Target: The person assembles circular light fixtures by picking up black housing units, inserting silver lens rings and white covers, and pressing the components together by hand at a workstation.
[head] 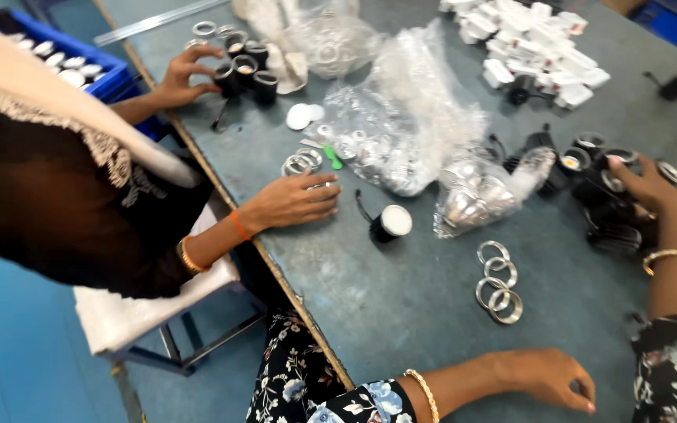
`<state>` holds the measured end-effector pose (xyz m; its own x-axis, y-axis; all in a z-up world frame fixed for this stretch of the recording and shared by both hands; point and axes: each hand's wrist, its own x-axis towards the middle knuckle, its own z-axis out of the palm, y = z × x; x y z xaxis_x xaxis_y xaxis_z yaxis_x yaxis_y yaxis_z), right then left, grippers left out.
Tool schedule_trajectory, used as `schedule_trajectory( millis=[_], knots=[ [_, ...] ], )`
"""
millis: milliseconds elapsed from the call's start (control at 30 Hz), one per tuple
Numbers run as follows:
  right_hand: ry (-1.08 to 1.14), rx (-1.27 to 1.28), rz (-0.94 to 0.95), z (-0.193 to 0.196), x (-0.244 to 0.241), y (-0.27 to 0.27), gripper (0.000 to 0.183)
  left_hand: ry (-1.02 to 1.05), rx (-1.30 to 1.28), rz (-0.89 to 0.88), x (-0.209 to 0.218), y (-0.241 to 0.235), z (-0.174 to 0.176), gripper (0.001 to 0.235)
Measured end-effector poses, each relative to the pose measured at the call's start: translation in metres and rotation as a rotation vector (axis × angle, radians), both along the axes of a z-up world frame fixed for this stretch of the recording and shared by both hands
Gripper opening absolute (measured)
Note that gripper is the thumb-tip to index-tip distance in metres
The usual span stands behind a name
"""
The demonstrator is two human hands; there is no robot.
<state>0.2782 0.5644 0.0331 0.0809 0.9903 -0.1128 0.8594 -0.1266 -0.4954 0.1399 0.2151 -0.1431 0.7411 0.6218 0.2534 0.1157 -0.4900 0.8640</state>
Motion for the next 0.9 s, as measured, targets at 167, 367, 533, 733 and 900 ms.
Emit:
schedule_trajectory(
  millis=[167, 367, 533, 733, 900],
  knots=[
    [-0.101, 0.111, 0.102, -0.004, -0.005, 0.010, 0.107, -0.016, -0.039, 0.014, 0.008, 0.002, -0.011, 0.037],
    [0.289, 0.167, 0.152, -0.005, -0.014, 0.014, 0.081, -0.022, -0.016, 0.014, 0.017, 0.010, -0.028, 0.048],
    [0.310, 0.280, 0.227, -0.005, -0.017, 0.003, 0.064, 0.009, 0.020, 0.022, 0.024, 0.017, -0.036, 0.048],
    [0.308, 0.316, 0.208, 0.004, -0.027, -0.012, 0.045, -0.065, 0.089, -0.020, 0.024, 0.022, -0.048, 0.033],
    [0.543, 0.008, 0.077, 0.002, -0.029, -0.016, 0.025, -0.082, 0.060, -0.007, 0.031, 0.024, -0.046, 0.033]
  ],
)
